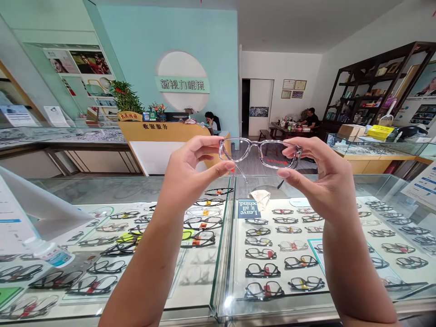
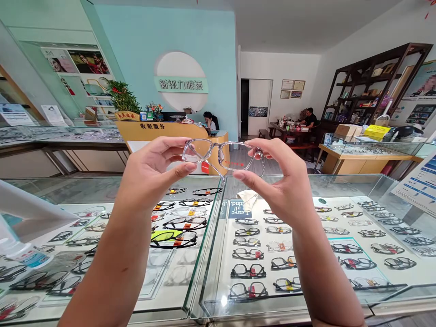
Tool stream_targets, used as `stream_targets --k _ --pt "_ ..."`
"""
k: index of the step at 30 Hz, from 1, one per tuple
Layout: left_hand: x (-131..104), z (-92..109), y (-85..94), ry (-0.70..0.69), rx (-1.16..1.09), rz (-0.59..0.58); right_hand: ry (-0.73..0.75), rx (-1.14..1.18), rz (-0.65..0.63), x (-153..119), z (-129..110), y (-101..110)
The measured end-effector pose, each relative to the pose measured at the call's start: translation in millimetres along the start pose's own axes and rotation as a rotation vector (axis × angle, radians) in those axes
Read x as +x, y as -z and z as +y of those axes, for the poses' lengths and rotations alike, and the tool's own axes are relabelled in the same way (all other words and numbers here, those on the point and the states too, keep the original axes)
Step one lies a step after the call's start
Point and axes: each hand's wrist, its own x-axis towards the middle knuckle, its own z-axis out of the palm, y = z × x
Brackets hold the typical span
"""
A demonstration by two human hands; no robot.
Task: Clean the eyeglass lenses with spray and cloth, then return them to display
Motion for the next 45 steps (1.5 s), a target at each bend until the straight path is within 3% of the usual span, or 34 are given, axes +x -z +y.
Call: stream_targets --k 19,28,36,45 --pt "2 -3 1.5 0.033 0.003 -0.057 -0.011 -0.020 0.003 0 -3 0" --pt "-1 3 -0.4 -0.003 0.069 0.012 -0.035 -0.042 -0.056 -1 0 5" --pt "1 0 1.1 -0.025 0.111 -0.005 -0.040 -0.060 -0.058 -1 -1 5" --pt "-17 17 -18.6 -0.286 0.358 0.226 -0.233 -0.020 -0.234 0 20 18"
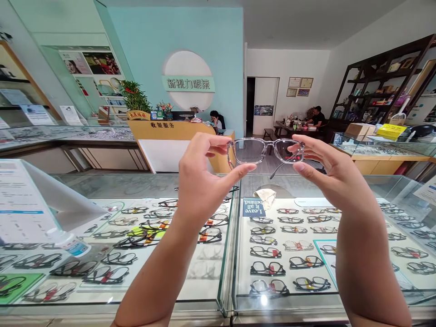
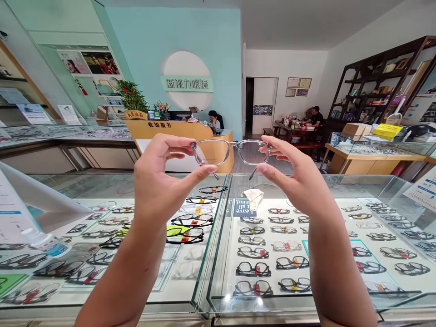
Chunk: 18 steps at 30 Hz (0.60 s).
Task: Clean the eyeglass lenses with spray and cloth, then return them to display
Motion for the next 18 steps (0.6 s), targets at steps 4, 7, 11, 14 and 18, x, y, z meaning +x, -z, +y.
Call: stream_targets --k 4,7,11,14,18 --pt "-3.0 7.6 -1.6 -0.009 0.051 0.007 -0.015 0.059 -0.004 1.1 5.6 -2.6" --pt "-3.6 8.4 -1.9 -0.001 0.052 0.015 -0.013 0.078 0.003 2.2 5.1 -5.7" --pt "-3.8 8.4 -2.1 -0.006 0.058 0.020 -0.033 0.075 0.002 2.9 3.2 -6.4" --pt "-4.2 8.7 -1.6 -0.027 0.071 0.026 -0.053 0.093 -0.009 2.7 2.6 -6.2" --pt "-4.8 9.8 -1.0 -0.091 0.082 0.051 -0.080 0.152 -0.033 2.1 2.6 -6.7"
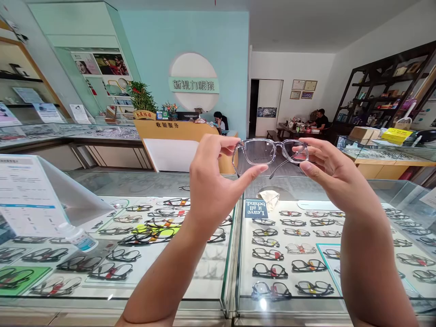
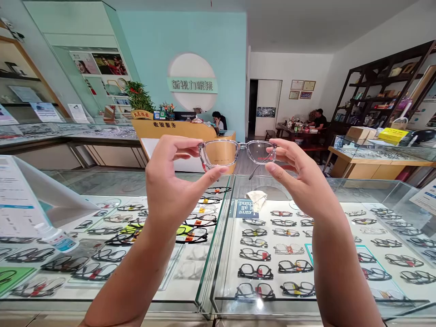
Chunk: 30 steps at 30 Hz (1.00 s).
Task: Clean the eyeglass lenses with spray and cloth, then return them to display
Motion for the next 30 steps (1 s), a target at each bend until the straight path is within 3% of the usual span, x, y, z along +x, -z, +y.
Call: stream_targets --k 5,11,20,30 --pt "0 -1 -1.3 0.015 -0.017 -0.008 -0.003 0.012 0.022 -1 -1 -2" --pt "1 -16 -11.2 0.082 -0.088 -0.071 0.041 -0.101 0.139 -2 -5 -11" --pt "-3 -41 -34.0 0.155 -0.155 0.005 0.205 -0.319 0.285 0 -10 -33" --pt "-5 -51 -39.9 0.033 -0.196 0.078 0.088 -0.097 0.348 5 1 -21"
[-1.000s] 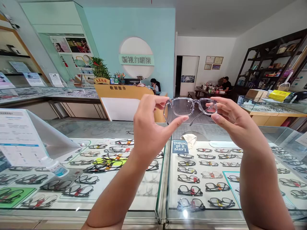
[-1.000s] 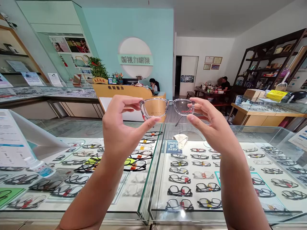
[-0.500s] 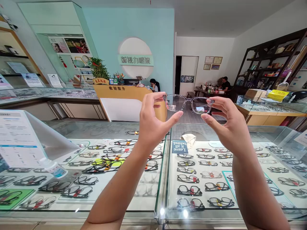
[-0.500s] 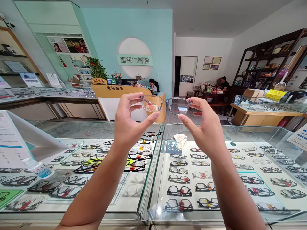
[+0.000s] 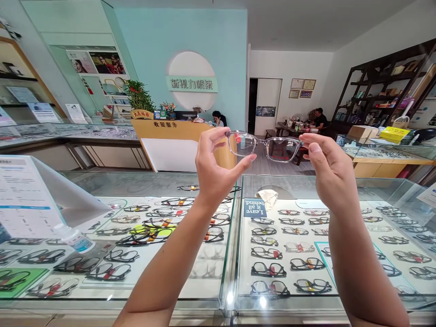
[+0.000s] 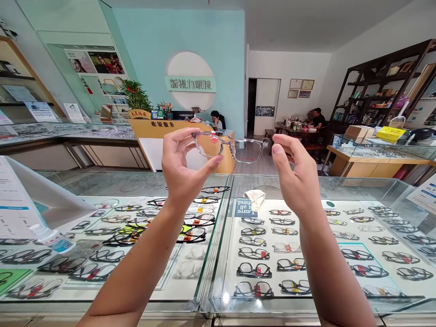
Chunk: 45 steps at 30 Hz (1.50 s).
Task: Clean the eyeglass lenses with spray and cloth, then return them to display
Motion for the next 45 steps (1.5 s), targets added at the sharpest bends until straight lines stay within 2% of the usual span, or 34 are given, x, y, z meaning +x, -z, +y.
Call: stream_targets --k 5,18,24,32,45 --pt "0 2 -0.5 -0.028 0.006 -0.008 -0.026 0.022 -0.014 2 0 0" --pt "0 3 -1.1 0.010 -0.011 -0.067 -0.075 0.239 -0.192 2 -2 4" --pt "-1 2 -2.3 0.009 -0.041 -0.106 -0.113 0.326 -0.214 1 -9 5" --pt "-2 2 -2.9 0.016 -0.005 -0.123 -0.114 0.319 -0.264 1 -10 7" --pt "-1 0 -3.4 0.007 -0.034 -0.138 -0.130 0.344 -0.257 0 -13 6"
